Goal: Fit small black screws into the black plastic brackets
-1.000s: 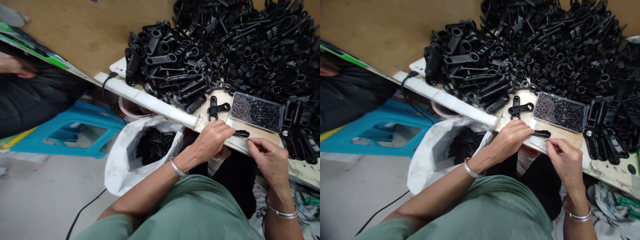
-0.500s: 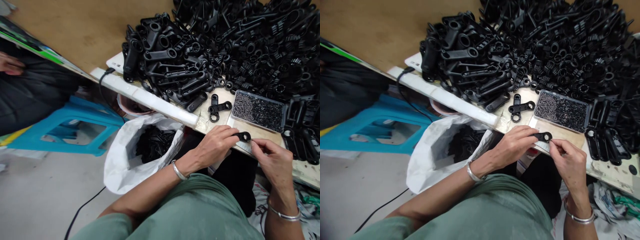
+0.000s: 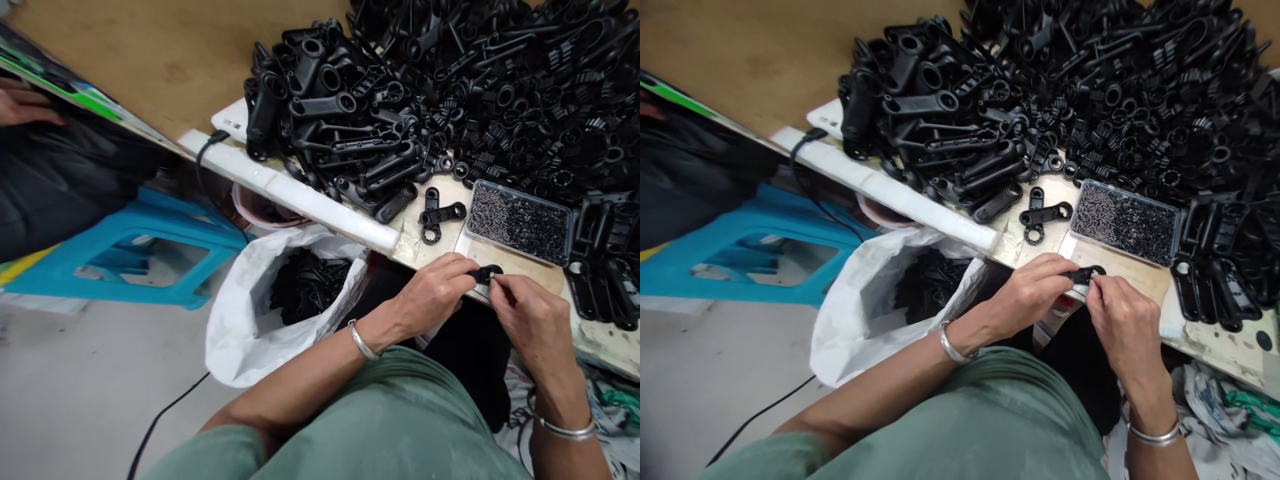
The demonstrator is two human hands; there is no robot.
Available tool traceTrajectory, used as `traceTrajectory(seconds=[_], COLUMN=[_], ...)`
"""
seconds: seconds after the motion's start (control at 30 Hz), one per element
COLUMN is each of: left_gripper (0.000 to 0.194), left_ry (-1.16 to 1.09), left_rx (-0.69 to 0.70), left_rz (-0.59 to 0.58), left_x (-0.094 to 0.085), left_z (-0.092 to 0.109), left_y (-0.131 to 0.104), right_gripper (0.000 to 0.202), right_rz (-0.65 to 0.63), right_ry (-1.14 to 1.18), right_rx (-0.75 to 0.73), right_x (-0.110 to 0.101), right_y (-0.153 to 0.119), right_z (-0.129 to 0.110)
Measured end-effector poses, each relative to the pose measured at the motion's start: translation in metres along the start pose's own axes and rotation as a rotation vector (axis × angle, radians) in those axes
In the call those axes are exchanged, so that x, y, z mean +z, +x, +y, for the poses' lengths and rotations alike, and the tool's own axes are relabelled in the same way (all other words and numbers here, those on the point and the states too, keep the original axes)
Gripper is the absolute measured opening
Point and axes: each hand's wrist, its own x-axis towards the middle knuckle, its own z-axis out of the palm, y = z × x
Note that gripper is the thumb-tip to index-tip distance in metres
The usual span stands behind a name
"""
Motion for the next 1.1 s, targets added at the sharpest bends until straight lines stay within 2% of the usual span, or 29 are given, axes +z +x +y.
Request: traceTrajectory(seconds=[0.17,0.3,0.37,0.43,0.6,0.83,0.93,1.0,1.1], left_gripper=[0.021,0.021,0.022,0.022,0.024,0.025,0.025,0.023,0.021], left_ry=[-0.005,-0.025,-0.032,-0.037,-0.033,-0.053,-0.067,-0.078,-0.092], left_rx=[-0.002,-0.015,-0.025,-0.030,-0.020,-0.006,0.022,0.019,-0.007], left_rz=[0.013,0.004,-0.015,-0.027,-0.014,0.017,0.040,0.050,0.080], left_x=[0.003,0.003,0.002,0.002,0.003,0.007,0.007,0.007,0.008], left_z=[0.001,0.000,0.000,0.000,0.000,-0.002,-0.003,-0.003,-0.002], left_y=[-0.001,-0.001,0.000,0.000,-0.001,-0.001,-0.001,-0.002,-0.002], right_gripper=[0.026,0.026,0.026,0.027,0.029,0.028,0.023,0.023,0.028], right_rz=[-0.164,-0.333,-0.380,-0.373,-0.333,-0.372,-0.381,-0.386,-0.427], right_ry=[0.028,0.358,0.433,0.391,0.158,-0.075,-0.189,-0.109,0.262], right_rx=[0.081,0.226,0.321,0.344,0.206,0.072,0.067,0.142,0.320], right_x=[-0.007,-0.013,-0.013,-0.013,-0.013,-0.014,-0.013,-0.012,-0.011], right_y=[0.007,0.015,0.017,0.019,0.019,0.024,0.027,0.028,0.025], right_z=[-0.005,0.004,0.007,0.007,-0.001,-0.013,-0.020,-0.019,-0.009])
